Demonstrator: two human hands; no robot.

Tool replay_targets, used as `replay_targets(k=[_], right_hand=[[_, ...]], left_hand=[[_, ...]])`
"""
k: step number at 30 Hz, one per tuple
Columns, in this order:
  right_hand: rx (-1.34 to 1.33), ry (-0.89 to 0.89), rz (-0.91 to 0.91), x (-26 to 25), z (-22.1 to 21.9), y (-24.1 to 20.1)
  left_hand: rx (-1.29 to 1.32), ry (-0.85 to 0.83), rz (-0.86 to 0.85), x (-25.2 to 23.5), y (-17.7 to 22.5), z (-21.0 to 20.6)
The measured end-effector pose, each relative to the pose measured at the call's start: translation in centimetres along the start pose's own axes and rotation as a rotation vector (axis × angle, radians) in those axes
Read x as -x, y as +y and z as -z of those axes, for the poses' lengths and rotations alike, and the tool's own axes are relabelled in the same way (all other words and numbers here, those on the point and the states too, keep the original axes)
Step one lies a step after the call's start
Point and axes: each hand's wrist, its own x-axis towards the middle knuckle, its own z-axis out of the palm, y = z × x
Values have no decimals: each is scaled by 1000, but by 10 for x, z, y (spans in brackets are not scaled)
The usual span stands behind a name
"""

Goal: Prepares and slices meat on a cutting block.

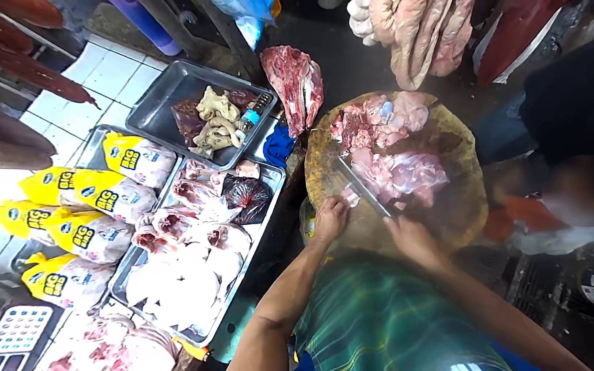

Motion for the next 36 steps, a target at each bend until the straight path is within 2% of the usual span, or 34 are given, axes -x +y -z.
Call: replay_targets(k=[2,4,7,8,10,11,13,15,17,21,22,23,26,29,32,36], right_hand=[[-17,48,14,17,14,-7],[-80,172,119,31,27,-21],[-170,405,335,28,7,-33],[-168,400,345,21,-5,-32],[-72,187,203,10,-22,-20],[-22,62,100,5,-23,-14],[-6,-30,-13,4,-12,-7],[-36,0,-46,18,-2,-6],[-74,80,-4,28,12,-16],[-185,352,285,37,-1,-41],[-175,367,314,30,-11,-42],[-137,318,286,23,-22,-39],[14,4,30,9,-33,-23],[33,-49,-48,24,-19,-20],[-51,79,25,41,2,-27],[-195,392,320,44,-4,-39]], left_hand=[[19,-35,32,5,-2,4],[39,-20,18,3,-4,3],[35,-1,-32,2,-7,-2],[29,8,-51,0,-8,-3],[25,9,-74,-1,-9,-3],[15,1,-79,-2,-9,-2],[16,-3,-75,-5,-10,1],[56,-18,-29,0,-9,6],[96,1,32,-2,-7,11],[75,81,32,3,-5,11],[62,87,12,2,-7,8],[49,81,-5,1,-9,4],[24,5,-19,-5,-11,-3],[65,-12,35,-2,-8,4],[128,31,119,6,-8,15],[133,134,197,23,-7,22]])
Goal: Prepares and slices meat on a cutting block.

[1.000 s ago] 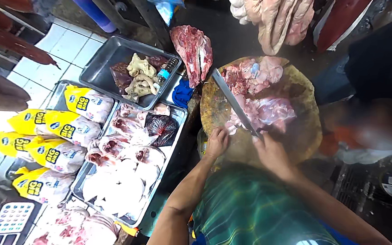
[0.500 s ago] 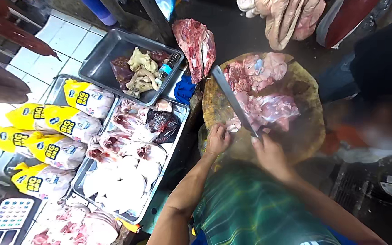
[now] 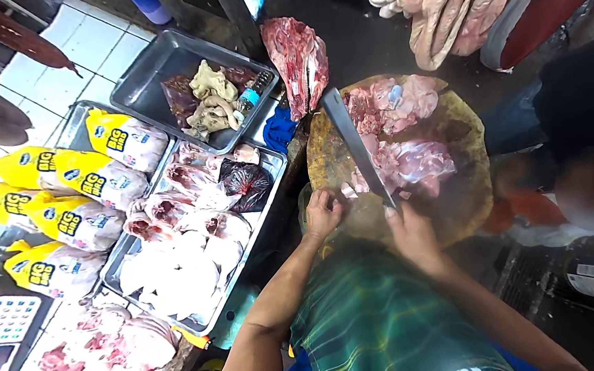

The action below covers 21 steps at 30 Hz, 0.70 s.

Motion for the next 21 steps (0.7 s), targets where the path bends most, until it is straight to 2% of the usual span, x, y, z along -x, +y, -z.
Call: replay_targets(k=[2,5,7,10,12,14,17,21], right_hand=[[25,-32,14,-2,-23,9],[227,-409,-256,-7,-41,20],[183,-475,-324,-16,-28,16],[99,-413,-303,-13,8,27],[97,-297,-257,-10,31,37],[72,-205,-253,-6,42,50],[-30,-147,-308,-10,47,76],[-189,-144,-420,0,52,115]], left_hand=[[-27,11,-21,-1,1,-3],[-48,-70,-78,-11,4,-18],[-68,-117,-110,-24,3,-27],[-110,-225,-58,-32,16,-18],[-144,-234,20,-40,41,-9],[-193,-246,17,-45,76,-11],[-348,-367,61,-66,121,-45],[-536,-431,223,-92,139,-79]])
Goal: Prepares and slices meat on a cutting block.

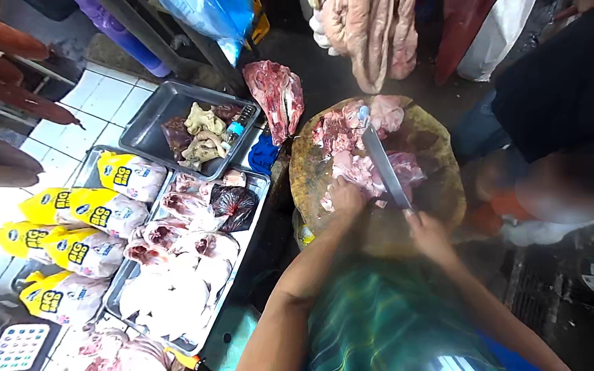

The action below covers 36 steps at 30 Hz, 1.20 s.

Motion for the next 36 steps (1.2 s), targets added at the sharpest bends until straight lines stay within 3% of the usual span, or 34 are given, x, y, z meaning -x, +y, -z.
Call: replay_targets(k=[6,11,15,20,22,25,29,33,35,36], right_hand=[[67,-81,27,17,29,74],[305,-275,114,27,58,97],[393,-502,223,11,29,52],[142,-373,94,-21,-31,-24],[25,-328,-6,-32,-42,-33],[-56,-289,-92,-34,-41,-35],[148,-107,90,-2,-38,-53],[153,211,483,15,-59,-66],[212,200,518,5,-73,-59],[300,99,419,0,-76,-55]], left_hand=[[112,-117,174,-11,-15,38],[702,-169,285,-11,-34,80],[1088,-74,248,-11,-44,125],[1266,-90,115,10,-62,163],[1269,-82,117,22,-79,151],[1114,-168,166,24,-112,101],[961,-252,238,21,-151,20],[907,-252,244,18,-154,11],[861,-244,254,16,-154,11],[844,-236,257,17,-154,10]])
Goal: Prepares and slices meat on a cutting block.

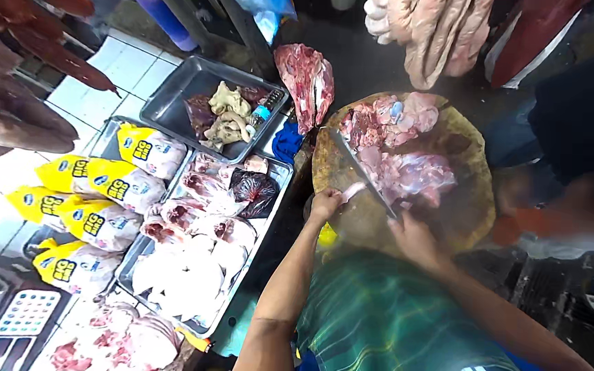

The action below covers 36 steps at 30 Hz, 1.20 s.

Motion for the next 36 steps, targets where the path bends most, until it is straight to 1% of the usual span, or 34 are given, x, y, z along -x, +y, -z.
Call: replay_targets(k=[1,2,3,4,6,8,9,10,11,13,14,15,17,19,20,21,22,24,25,26,28,29,30,31,33,35,36], right_hand=[[72,-172,-119,-5,0,3],[114,-290,-215,-12,4,4],[131,-333,-265,-15,8,2],[128,-323,-277,-13,14,-3],[80,-201,-219,-4,25,-17],[-10,-40,-76,2,24,-24],[-36,6,-8,2,17,-22],[-30,-1,25,-1,9,-16],[3,-72,4,-5,1,-10],[98,-308,-163,-16,0,-4],[114,-345,-218,-20,4,-3],[103,-340,-251,-20,9,-4],[44,-252,-245,-13,22,-9],[-29,-141,-158,-7,28,-17],[-64,-98,-101,-6,24,-18],[-83,-91,-57,-5,15,-17],[-71,-143,-48,-6,7,-13],[47,-349,-140,-14,-1,-4],[72,-405,-202,-18,0,0],[62,-412,-260,-19,4,4],[20,-342,-325,-18,15,13],[-7,-305,-348,-17,21,18],[-24,-283,-365,-16,26,21],[-29,-266,-367,-15,31,21],[-23,-227,-343,-10,40,13],[-24,-133,-259,-4,49,-2],[-40,-52,-182,1,50,-8]], left_hand=[[-11,12,-3,0,1,-1],[-11,28,-4,1,4,-1],[-13,50,1,3,6,-1],[-10,62,11,5,8,-1],[-5,67,31,7,9,-2],[-26,55,38,6,8,-5],[-49,59,36,7,8,-7],[-77,69,34,8,9,-8],[-107,83,34,9,9,-9],[-161,106,42,11,13,-9],[-180,121,50,11,14,-7],[-198,135,59,12,15,-5],[-215,142,81,15,15,-4],[-212,132,105,15,19,-5],[-230,129,113,14,19,-7],[-253,130,117,14,18,-10],[-268,134,117,14,17,-11],[-230,142,100,13,19,-12],[-163,129,81,13,23,-12],[-71,105,58,12,27,-12],[88,55,2,11,37,-16],[95,35,-24,10,42,-20],[31,19,-54,9,44,-24],[-98,13,-90,7,44,-28],[-354,81,-146,5,32,-37],[-472,166,-145,16,26,-38],[-504,212,-194,20,19,-39]])
